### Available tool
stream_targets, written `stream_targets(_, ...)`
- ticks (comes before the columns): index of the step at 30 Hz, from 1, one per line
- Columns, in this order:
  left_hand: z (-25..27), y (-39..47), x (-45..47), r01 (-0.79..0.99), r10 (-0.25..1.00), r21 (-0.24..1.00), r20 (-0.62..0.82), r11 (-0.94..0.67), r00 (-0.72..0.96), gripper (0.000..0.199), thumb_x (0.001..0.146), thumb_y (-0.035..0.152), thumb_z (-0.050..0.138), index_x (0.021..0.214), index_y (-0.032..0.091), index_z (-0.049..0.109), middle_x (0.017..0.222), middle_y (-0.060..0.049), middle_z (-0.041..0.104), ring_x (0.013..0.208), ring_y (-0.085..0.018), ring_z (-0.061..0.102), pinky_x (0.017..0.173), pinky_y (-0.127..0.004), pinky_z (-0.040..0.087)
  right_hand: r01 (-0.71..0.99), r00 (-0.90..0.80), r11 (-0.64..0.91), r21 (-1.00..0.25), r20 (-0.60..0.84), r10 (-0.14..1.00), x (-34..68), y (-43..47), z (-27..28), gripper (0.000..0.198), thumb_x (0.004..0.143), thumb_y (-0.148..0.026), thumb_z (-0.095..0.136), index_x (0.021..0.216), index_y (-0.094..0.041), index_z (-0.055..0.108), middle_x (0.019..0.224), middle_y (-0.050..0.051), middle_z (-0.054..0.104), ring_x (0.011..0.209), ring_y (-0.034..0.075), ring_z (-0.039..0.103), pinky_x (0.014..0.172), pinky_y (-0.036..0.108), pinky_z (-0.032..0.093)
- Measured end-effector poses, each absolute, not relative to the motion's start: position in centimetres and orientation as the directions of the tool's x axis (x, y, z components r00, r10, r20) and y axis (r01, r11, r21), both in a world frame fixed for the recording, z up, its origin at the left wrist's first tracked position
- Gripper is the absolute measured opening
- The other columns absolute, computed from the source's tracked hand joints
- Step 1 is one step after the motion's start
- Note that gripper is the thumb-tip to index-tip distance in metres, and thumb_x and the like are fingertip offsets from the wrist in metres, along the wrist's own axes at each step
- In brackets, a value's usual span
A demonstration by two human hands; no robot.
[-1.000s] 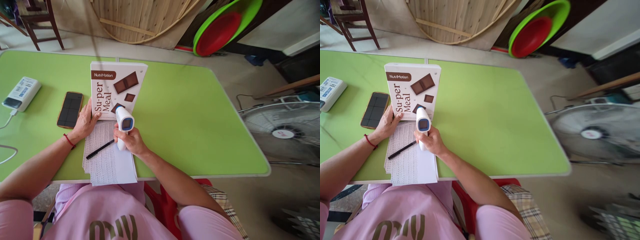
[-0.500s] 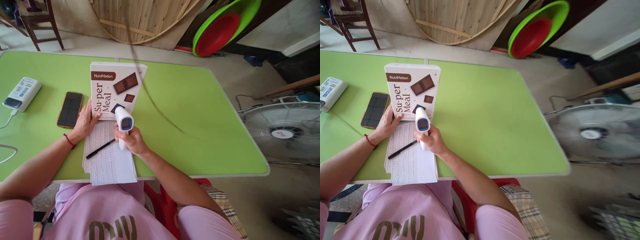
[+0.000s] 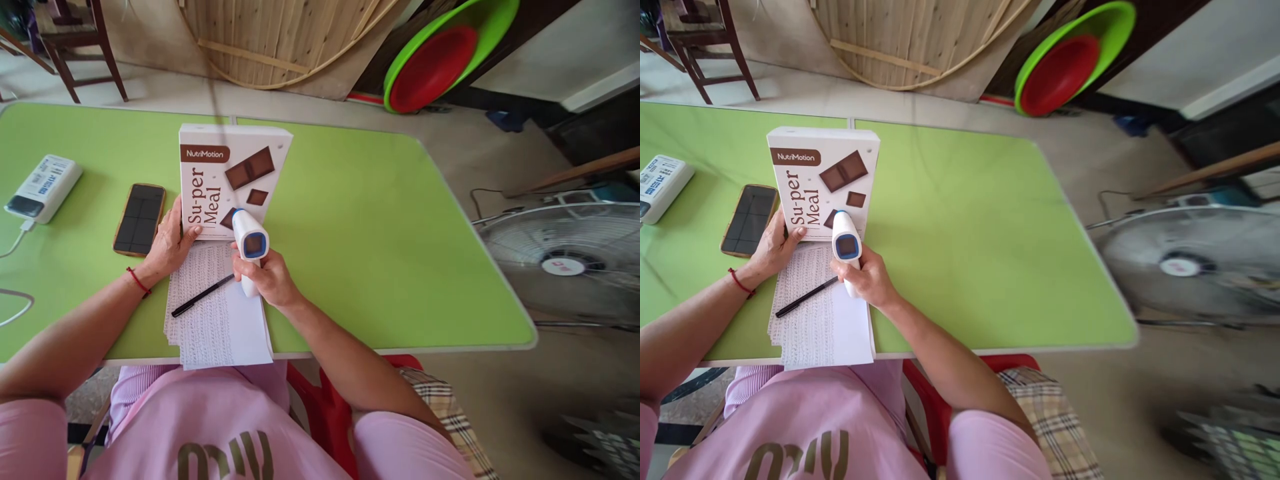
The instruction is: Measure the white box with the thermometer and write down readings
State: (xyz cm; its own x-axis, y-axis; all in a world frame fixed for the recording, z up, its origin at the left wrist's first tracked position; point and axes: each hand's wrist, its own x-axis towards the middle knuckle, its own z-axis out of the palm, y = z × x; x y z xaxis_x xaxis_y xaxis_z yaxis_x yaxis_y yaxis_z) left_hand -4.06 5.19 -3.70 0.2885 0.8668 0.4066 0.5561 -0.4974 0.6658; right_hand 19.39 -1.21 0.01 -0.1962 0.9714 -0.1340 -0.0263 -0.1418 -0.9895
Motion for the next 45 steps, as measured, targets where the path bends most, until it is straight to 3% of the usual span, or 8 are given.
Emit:
stream_targets(10,-4.8,5.5,-4.3,0.561,0.879,0.679,0.405,-0.474,0.252,0.069,0.102,0.059,0.048,0.158,0.022,0.031,0.162,-0.022,0.043,0.151,-0.041,0.044,0.125,-0.065,0.04,0.381,-0.201,0.153,-0.912,0.08,0.976,25.7,-0.1,2.1,0.03,0.073,-0.045,0.08,0.089,-0.022,0.069,0.087,0.004,0.074,0.075,0.021,0.064,0.066,0.035,0.053)
stream_targets(19,-4.3,5.4,-4.0,0.577,0.886,0.677,0.403,-0.457,0.228,0.057,0.098,0.043,0.051,0.149,0.021,0.037,0.154,-0.021,0.05,0.154,-0.038,0.042,0.129,-0.063,0.037,0.882,-0.03,0.015,-0.472,-0.024,0.999,30.7,1.9,-1.2,0.053,0.072,-0.032,0.086,0.122,-0.019,0.077,0.109,0.012,0.076,0.097,0.031,0.07,0.081,0.044,0.056)
stream_targets(23,-4.3,5.4,-3.9,0.571,0.876,0.668,0.416,-0.477,0.245,0.061,0.096,0.04,0.054,0.15,0.019,0.036,0.155,-0.022,0.048,0.153,-0.039,0.042,0.13,-0.062,0.037,0.899,-0.027,0.029,-0.436,0.012,1.0,31.3,2.0,-2.0,0.052,0.075,-0.035,0.086,0.124,-0.019,0.076,0.102,0.012,0.073,0.097,0.033,0.069,0.08,0.045,0.056)
stream_targets(30,-4.7,5.4,-4.2,0.595,0.93,0.715,0.293,-0.368,0.222,0.11,0.074,0.037,0.087,0.162,0.019,0.024,0.168,-0.025,0.032,0.161,-0.046,0.028,0.134,-0.067,0.028,0.909,-0.107,0.141,-0.391,0.106,0.989,33.1,2.0,-3.1,0.053,0.076,-0.048,0.084,0.121,-0.021,0.074,0.11,0.015,0.067,0.101,0.034,0.066,0.089,0.054,0.058)
stream_targets(33,-5.0,5.4,-4.2,0.585,0.93,0.723,0.29,-0.368,0.227,0.115,0.075,0.04,0.091,0.165,0.021,0.022,0.171,-0.023,0.029,0.162,-0.047,0.026,0.134,-0.067,0.028,0.892,-0.173,0.27,-0.363,0.278,0.945,31.7,1.3,-2.0,0.053,0.08,-0.045,0.082,0.126,-0.022,0.072,0.118,0.017,0.065,0.111,0.037,0.062,0.099,0.06,0.055)
stream_targets(36,-5.3,5.5,-4.2,0.587,0.926,0.716,0.29,-0.378,0.243,0.113,0.077,0.044,0.09,0.164,0.021,0.022,0.173,-0.024,0.025,0.163,-0.048,0.024,0.134,-0.068,0.027,0.768,-0.345,0.496,-0.406,0.391,0.854,28.3,0.1,-0.7,0.03,0.094,-0.033,0.071,0.123,-0.025,0.075,0.109,0.012,0.065,0.105,0.03,0.062,0.097,0.054,0.054)
stream_targets(40,-5.4,5.5,-3.9,0.6,0.924,0.703,0.287,-0.382,0.253,0.111,0.078,0.042,0.089,0.162,0.019,0.02,0.174,-0.025,0.023,0.164,-0.047,0.021,0.135,-0.066,0.026,0.614,-0.629,0.727,-0.307,0.366,0.686,23.4,-1.3,-0.4,0.021,0.098,-0.025,0.073,0.119,-0.022,0.077,0.093,0.006,0.066,0.089,0.022,0.059,0.081,0.039,0.048)
stream_targets(45,-5.3,5.3,-3.5,0.61,0.929,0.701,0.279,-0.371,0.244,0.122,0.071,0.042,0.095,0.162,0.021,0.016,0.174,-0.027,0.02,0.161,-0.05,0.026,0.132,-0.069,0.029,0.565,-0.727,0.784,-0.257,0.294,0.62,21.8,-1.7,-1.0,0.015,0.103,-0.018,0.064,0.103,-0.021,0.079,0.088,0.006,0.067,0.088,0.02,0.058,0.08,0.037,0.042)
